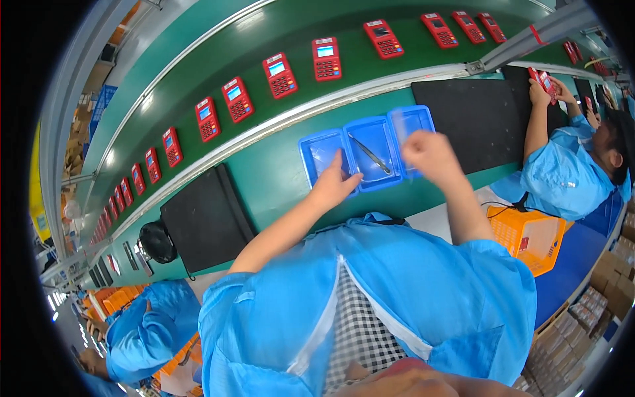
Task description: The person inspects and organizes handheld electronic devices on an assembly line conveyor belt by hand, placing some into a blue tray and others into an orange bin.
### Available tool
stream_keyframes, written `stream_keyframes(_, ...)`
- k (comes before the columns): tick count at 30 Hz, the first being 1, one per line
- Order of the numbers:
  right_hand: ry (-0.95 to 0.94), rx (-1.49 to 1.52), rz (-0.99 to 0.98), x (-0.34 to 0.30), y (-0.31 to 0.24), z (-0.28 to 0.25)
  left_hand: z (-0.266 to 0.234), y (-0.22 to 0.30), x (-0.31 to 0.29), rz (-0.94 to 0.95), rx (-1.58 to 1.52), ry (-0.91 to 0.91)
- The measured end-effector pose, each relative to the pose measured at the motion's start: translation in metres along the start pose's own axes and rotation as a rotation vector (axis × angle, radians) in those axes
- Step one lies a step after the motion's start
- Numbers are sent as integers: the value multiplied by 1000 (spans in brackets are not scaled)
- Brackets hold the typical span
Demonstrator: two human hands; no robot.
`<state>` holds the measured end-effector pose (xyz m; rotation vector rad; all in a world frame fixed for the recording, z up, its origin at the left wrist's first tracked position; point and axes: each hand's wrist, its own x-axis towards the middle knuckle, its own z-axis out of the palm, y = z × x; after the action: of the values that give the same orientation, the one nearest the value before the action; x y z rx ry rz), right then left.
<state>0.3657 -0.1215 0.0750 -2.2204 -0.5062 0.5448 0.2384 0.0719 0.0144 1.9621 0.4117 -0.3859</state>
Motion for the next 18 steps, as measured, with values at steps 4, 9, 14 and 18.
stream_keyframes(4, -148, -371, -66, 14, -19, 57, -1, 4, 0, -22, 3, -44)
stream_keyframes(9, 212, -166, -224, 16, -20, 54, -13, 2, -13, 1, 32, -10)
stream_keyframes(14, 190, -170, -24, 6, 4, 38, -25, -9, -22, 132, -85, 26)
stream_keyframes(18, 191, -353, 103, -11, -5, 44, -48, -28, -30, 202, 239, 418)
